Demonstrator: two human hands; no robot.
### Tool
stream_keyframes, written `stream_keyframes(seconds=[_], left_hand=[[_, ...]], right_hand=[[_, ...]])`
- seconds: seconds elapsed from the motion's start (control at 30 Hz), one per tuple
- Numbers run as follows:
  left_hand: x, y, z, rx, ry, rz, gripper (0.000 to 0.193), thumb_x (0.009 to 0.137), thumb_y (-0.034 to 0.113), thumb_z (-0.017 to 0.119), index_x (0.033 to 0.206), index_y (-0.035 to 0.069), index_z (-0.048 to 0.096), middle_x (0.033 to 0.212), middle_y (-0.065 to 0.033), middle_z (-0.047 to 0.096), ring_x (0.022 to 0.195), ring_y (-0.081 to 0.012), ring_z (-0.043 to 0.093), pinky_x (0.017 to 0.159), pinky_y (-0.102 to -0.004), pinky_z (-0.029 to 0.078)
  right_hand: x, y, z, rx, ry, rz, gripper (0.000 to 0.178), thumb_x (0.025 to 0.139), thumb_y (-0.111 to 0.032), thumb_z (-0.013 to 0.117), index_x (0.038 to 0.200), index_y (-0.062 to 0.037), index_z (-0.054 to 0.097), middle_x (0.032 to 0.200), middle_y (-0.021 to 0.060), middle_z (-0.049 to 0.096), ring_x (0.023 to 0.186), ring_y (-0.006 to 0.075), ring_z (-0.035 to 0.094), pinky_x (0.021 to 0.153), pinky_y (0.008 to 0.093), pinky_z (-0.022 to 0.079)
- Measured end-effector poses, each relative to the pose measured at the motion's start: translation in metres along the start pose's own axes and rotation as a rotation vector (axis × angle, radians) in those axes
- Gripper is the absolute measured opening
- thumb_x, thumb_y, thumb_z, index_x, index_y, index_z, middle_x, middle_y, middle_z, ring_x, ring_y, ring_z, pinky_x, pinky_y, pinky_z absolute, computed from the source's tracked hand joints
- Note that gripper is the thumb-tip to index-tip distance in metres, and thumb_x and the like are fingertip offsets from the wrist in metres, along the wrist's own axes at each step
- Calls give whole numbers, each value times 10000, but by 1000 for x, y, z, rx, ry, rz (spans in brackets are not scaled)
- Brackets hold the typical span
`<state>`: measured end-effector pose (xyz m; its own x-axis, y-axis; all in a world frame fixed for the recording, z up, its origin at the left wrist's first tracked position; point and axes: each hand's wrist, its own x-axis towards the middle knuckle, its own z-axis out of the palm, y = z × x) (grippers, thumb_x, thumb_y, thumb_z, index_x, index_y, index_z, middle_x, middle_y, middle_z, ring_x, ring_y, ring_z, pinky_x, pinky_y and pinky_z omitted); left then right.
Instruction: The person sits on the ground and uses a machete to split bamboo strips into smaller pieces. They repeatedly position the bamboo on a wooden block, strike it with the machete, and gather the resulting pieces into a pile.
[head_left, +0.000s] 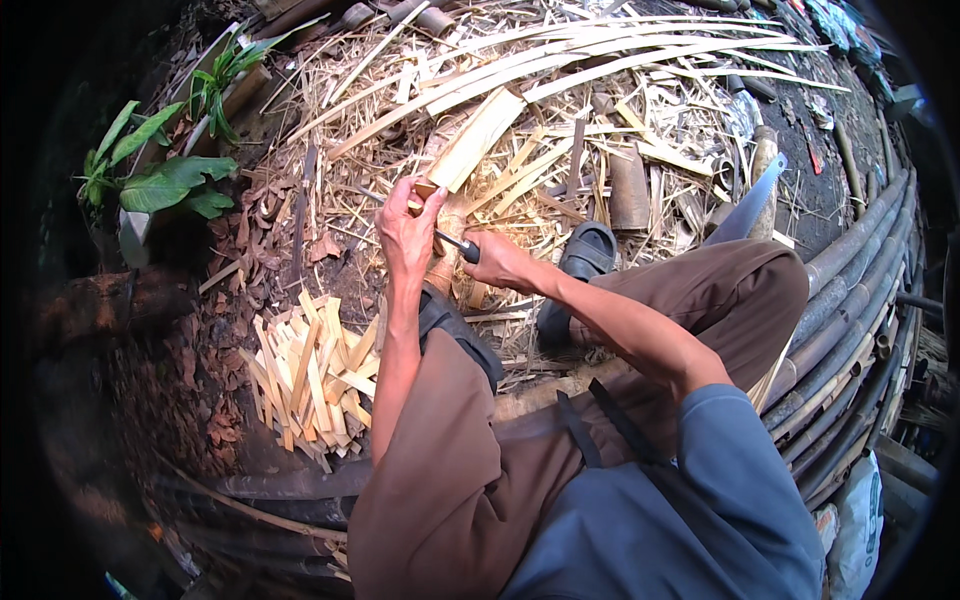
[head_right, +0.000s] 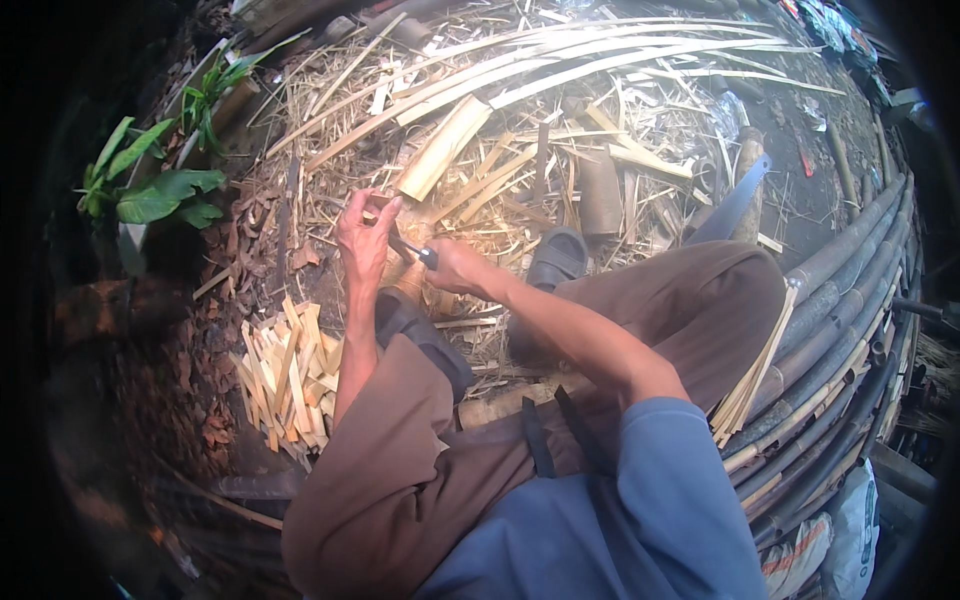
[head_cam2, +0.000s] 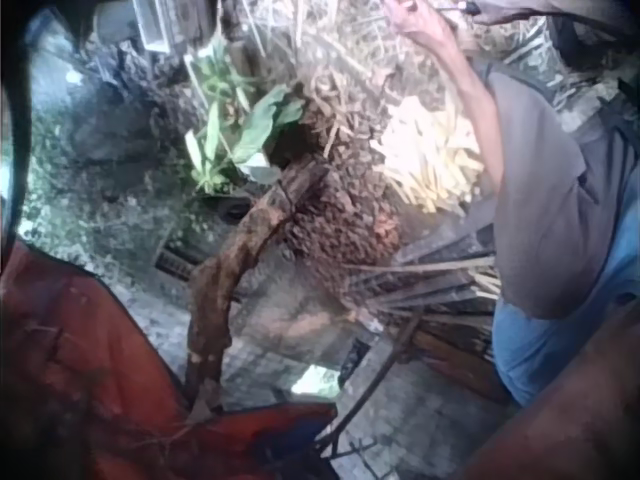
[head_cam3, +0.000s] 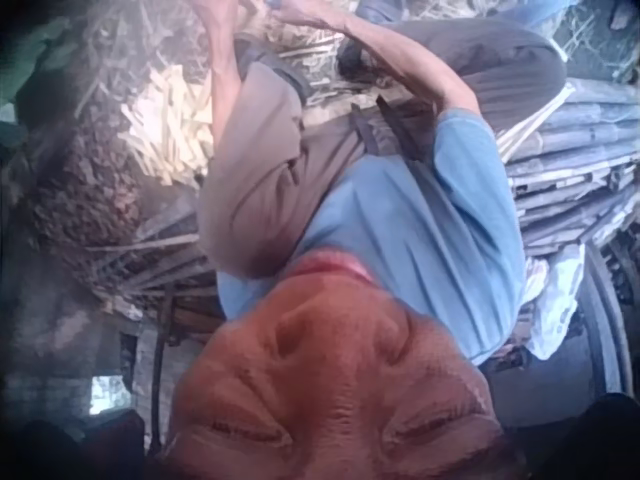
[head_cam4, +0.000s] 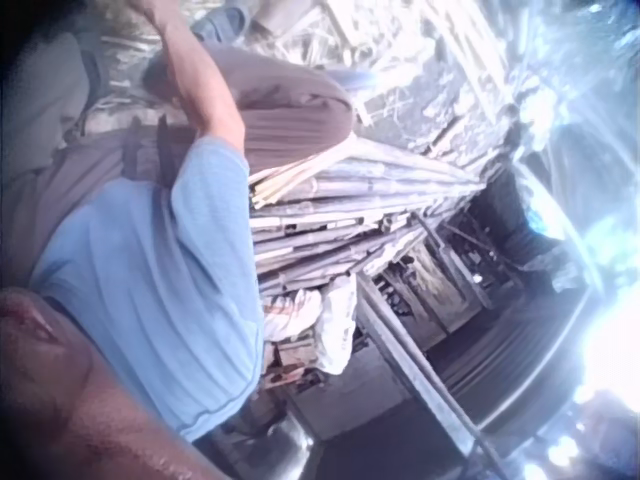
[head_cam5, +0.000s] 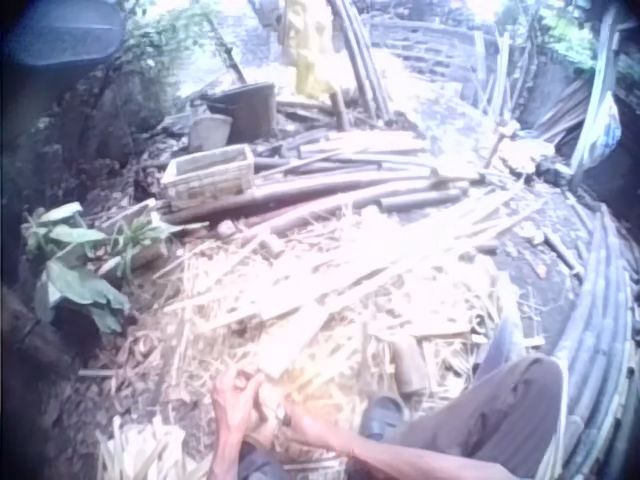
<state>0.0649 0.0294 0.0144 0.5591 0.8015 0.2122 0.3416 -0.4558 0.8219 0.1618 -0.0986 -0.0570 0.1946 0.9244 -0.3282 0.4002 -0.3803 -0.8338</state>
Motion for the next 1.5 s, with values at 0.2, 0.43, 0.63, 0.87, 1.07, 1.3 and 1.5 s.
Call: stream_keyframes(seconds=[0.2,0.43,0.63,0.87,1.07,1.3,1.5], left_hand=[[-7,-11,-8,-48,32,-68,193,877,155,756,1012,64,653,699,-48,615,638,-165,610,580,-355,474],[3,-12,-5,1,22,-81,264,874,232,771,1045,66,658,742,-43,640,669,-154,614,583,-335,473],[3,-29,-70,-254,75,-399,283,903,275,749,1074,59,683,838,-57,706,760,-135,647,707,-285,505],[-3,-55,-124,4,600,-188,204,918,247,732,835,72,669,683,40,441,598,-99,386,533,-245,310],[-29,-40,-97,-262,566,-403,234,979,147,630,838,-24,555,889,-121,605,830,-216,675,702,-334,661],[-72,-71,-55,-108,348,-532,391,1057,270,462,1129,-107,537,957,-249,655,794,-293,714,702,-357,642],[-70,-42,-62,-162,233,-630,510,1071,312,357,1144,-165,523,975,-283,656,841,-360,734,785,-394,632]], right_hand=[[5,-10,7,-183,-13,118,292,843,-147,652,1107,-30,604,916,242,691,905,417,682,818,491,544],[6,16,12,-447,30,-77,221,840,-133,635,1000,-52,507,703,209,631,661,401,658,580,510,514],[-34,13,35,-323,46,-176,315,844,-232,671,1031,-43,501,696,211,642,663,426,655,594,520,520],[-86,-10,22,-74,-64,278,441,896,-335,658,1165,-14,520,878,286,677,824,475,661,737,530,508],[-93,2,21,-82,281,138,363,949,-300,631,1169,-62,468,856,274,674,809,488,659,701,546,502],[-91,-15,47,78,122,166,380,1005,-369,542,1186,-46,458,675,253,605,651,467,621,597,533,476],[-79,-58,64,214,41,129,439,1008,-427,525,1107,-1,562,707,324,611,737,497,649,668,528,487]])
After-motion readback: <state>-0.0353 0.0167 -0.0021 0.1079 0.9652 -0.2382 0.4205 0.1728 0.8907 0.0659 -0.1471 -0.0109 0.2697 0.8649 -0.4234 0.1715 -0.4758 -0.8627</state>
